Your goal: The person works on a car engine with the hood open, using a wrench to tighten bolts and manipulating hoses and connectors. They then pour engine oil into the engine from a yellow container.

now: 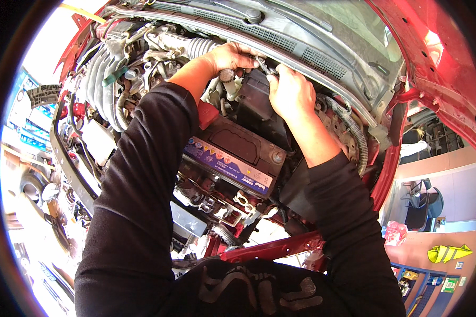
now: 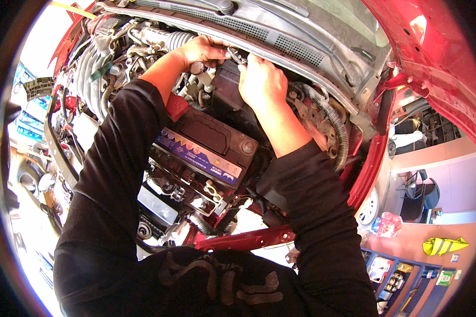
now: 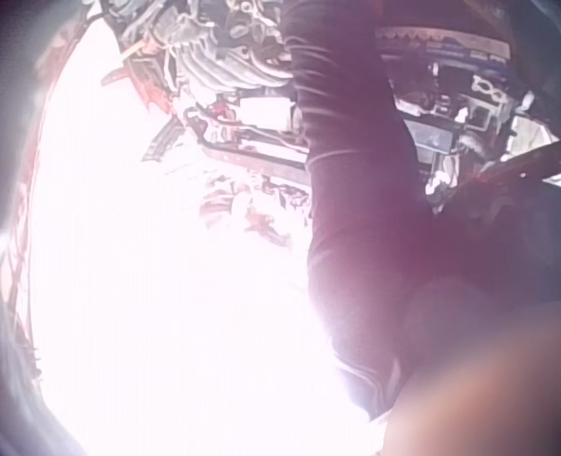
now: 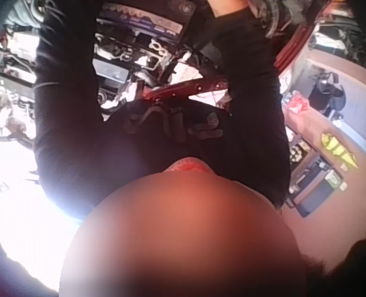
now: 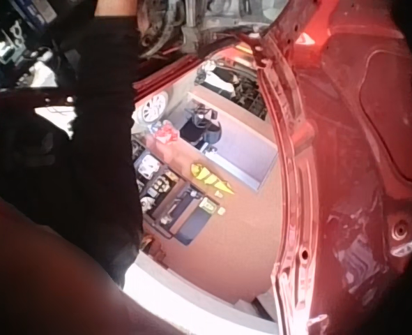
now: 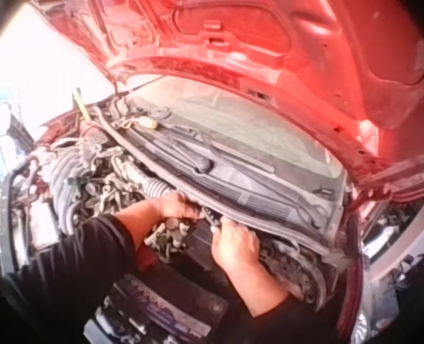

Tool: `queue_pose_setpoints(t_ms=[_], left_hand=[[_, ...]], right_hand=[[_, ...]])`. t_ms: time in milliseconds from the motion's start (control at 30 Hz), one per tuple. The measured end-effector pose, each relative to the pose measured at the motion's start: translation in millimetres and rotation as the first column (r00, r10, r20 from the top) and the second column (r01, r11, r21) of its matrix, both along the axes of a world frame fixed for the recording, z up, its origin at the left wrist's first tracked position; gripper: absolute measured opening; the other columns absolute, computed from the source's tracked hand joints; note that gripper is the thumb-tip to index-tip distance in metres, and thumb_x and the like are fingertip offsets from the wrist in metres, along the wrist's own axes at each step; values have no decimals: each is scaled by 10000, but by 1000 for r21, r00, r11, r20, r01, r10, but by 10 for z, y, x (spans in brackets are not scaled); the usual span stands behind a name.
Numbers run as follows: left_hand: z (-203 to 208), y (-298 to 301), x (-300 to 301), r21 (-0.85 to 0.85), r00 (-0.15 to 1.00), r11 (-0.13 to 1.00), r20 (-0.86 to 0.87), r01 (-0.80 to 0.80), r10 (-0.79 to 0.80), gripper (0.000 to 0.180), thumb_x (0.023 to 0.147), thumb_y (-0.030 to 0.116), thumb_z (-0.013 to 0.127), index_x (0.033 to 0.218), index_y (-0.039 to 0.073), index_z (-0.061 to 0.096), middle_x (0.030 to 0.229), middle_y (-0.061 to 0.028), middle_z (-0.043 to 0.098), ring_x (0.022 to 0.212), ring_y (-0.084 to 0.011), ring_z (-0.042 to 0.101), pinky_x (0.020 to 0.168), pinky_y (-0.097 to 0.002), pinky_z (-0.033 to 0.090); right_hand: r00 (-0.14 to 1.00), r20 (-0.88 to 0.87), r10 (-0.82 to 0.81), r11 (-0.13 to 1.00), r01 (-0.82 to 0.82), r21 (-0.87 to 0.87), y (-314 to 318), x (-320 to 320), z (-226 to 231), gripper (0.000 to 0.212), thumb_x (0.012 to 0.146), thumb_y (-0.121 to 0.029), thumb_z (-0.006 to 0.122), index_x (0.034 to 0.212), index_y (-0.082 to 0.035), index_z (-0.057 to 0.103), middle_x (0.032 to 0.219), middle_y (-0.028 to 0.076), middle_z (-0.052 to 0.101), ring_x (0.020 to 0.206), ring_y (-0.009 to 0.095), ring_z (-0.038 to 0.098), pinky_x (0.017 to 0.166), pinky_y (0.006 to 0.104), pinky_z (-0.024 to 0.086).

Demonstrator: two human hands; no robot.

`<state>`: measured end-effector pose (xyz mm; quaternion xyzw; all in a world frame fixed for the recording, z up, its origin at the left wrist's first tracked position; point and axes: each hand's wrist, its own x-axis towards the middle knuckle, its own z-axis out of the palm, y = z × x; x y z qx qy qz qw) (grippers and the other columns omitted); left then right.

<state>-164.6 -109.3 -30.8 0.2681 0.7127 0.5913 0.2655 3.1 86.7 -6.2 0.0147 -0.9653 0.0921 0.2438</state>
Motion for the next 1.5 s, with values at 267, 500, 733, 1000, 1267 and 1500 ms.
queue_pose_setpoints(t_ms=[267,500,733,1000,1267,1500], left_hand=[[-99,3,-79,139,994,990,-109,-4,19,328,983,114,890,1306,87,843,947,26,794,739,-80,665,668,-260,549],[-176,82,-117,242,957,970,-289,30,43,291,1007,68,865,1296,105,864,1051,44,840,835,-50,704,748,-237,587],[-148,96,-106,98,982,991,-157,-88,102,300,987,110,886,1286,95,856,1000,16,833,737,-97,722,684,-280,602],[-49,151,18,48,973,982,-135,-185,190,328,955,133,914,1278,102,865,1082,17,839,842,-118,751,771,-294,664],[-147,141,-24,108,976,988,-179,-109,127,305,966,137,899,1270,128,882,941,20,821,636,-106,674,636,-283,582],[-149,6,-27,115,998,991,0,-65,65,429,928,135,866,1342,32,823,1014,-30,817,748,-134,725,701,-310,600]], right_hand=[[996,80,46,968,-64,244,-125,305,126,691,1048,-351,747,1586,49,581,1447,250,707,1436,461,587,1130,534,580],[989,-34,147,953,-132,272,-241,295,104,724,1014,-283,786,1595,81,555,1515,293,671,1399,475,625,1195,517,531],[965,53,259,966,-259,-8,-62,-76,-18,818,973,-267,763,1649,82,463,1520,378,636,1378,520,658,1210,553,520],[943,36,332,932,-322,-164,-14,-245,40,652,927,-255,773,1520,-24,632,1451,300,703,1364,482,667,1174,525,541],[942,27,334,930,-325,-169,27,-331,-106,658,927,-324,768,1498,-17,654,1361,305,746,1279,478,718,1122,532,579],[923,-108,369,919,-379,-105,82,-238,-203,653,1008,-201,693,1606,2,526,1471,375,657,1253,553,696,1119,604,556]])
